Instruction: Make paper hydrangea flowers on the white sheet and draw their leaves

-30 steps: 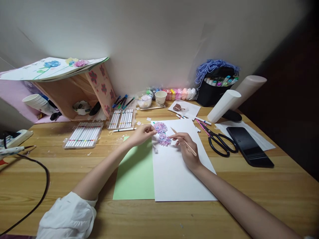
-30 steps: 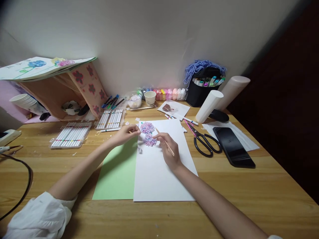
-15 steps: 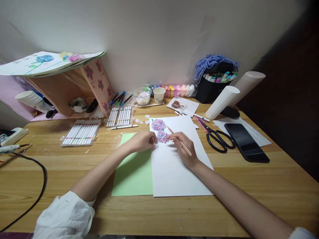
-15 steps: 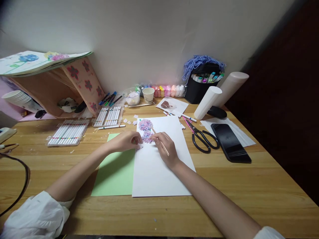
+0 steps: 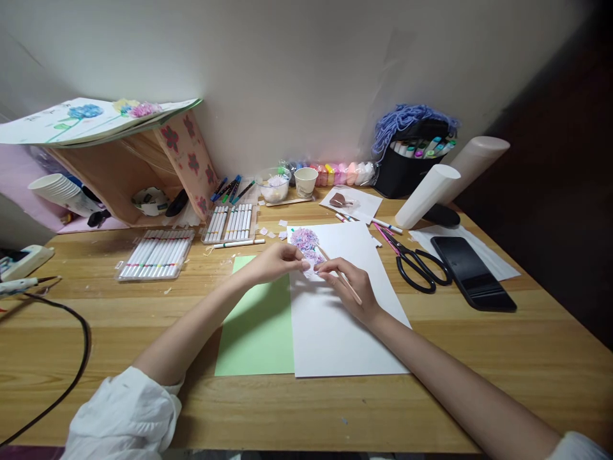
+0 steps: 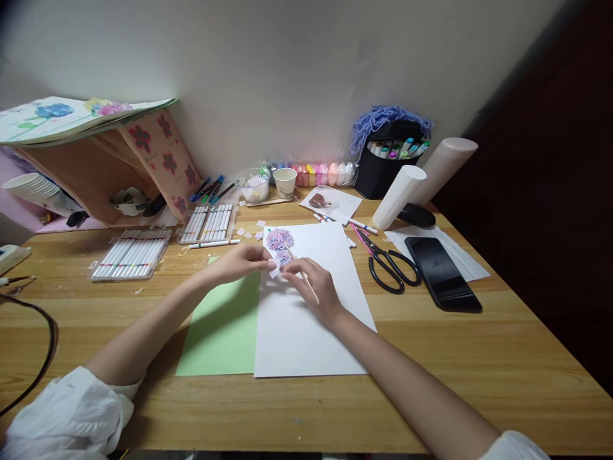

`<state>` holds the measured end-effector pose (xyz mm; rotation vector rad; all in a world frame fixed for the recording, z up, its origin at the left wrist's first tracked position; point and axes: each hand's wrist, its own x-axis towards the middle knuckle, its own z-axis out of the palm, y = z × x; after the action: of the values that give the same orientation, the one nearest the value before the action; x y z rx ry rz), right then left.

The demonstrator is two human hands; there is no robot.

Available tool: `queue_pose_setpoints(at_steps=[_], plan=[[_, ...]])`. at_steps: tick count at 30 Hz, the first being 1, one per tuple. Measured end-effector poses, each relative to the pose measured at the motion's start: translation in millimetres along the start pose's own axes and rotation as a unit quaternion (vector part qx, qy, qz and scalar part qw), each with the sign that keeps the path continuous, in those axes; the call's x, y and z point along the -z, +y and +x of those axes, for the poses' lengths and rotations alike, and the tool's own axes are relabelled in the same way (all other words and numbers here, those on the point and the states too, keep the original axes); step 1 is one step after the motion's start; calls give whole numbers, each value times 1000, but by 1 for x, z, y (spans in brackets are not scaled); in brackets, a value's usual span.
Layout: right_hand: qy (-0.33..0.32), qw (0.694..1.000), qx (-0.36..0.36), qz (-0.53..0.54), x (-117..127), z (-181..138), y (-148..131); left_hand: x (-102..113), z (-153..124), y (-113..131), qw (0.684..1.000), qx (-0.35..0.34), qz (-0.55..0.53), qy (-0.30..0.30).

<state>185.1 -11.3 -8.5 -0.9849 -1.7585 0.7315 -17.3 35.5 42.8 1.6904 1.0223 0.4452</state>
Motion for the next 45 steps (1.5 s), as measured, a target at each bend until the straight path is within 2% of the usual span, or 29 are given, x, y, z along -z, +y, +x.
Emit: queue_pose_setpoints(at_steps=[3, 6, 9, 11, 13, 16, 18, 19, 21, 23, 25, 28, 33, 36, 38, 40, 45], plan=[[18, 1000, -6, -11, -3, 0, 1, -15, 0, 2, 999, -3, 14, 47], [31, 999, -16, -10, -5, -1, 3, -23, -1, 6, 997, -11, 23, 69], [41, 999, -19, 0, -4, 0, 3, -20, 0, 7, 996, -17, 23, 89], [49, 999, -16, 6, -4, 0, 4, -10, -1, 6, 990, 0, 68, 125], [54, 998, -27, 16, -3, 1, 4, 4, -3, 4, 970, 43, 168, 172], [57, 995, -66, 39, -3, 2, 5, 19, -6, 0, 910, 129, 319, 232], [59, 994, -83, 50, -3, 3, 6, 19, -6, -1, 887, 126, 352, 271], [59, 993, -87, 54, -3, 3, 7, 16, -6, -1, 891, 98, 345, 278], [59, 992, -92, 60, -3, 3, 9, 6, -4, 0, 926, 27, 290, 240], [54, 992, -94, 65, -3, 3, 10, -6, -2, 3, 967, -1, 205, 150], [42, 993, -88, 69, -2, 3, 10, -16, -1, 6, 987, 14, 138, 79], [13, 996, -68, 57, -1, 2, 9, -25, -1, 9, 995, 39, 82, 49], [-34, 999, -33, -1, 2, 0, 9, -32, -2, 4, 996, 49, 44, 56], [-62, 997, -18, -36, 9, 1, 7, -38, -2, -1, 996, 30, 57, 68], [-69, 996, -10, -54, 16, 3, 5, -43, -2, -4, 991, 7, 95, 98], [-54, 998, -21, -38, 23, 4, 5, -47, -1, -7, 976, -28, 163, 140], [43, 992, -71, 90, 28, 4, 13, -56, 4, -14, 929, -113, 285, 207]])
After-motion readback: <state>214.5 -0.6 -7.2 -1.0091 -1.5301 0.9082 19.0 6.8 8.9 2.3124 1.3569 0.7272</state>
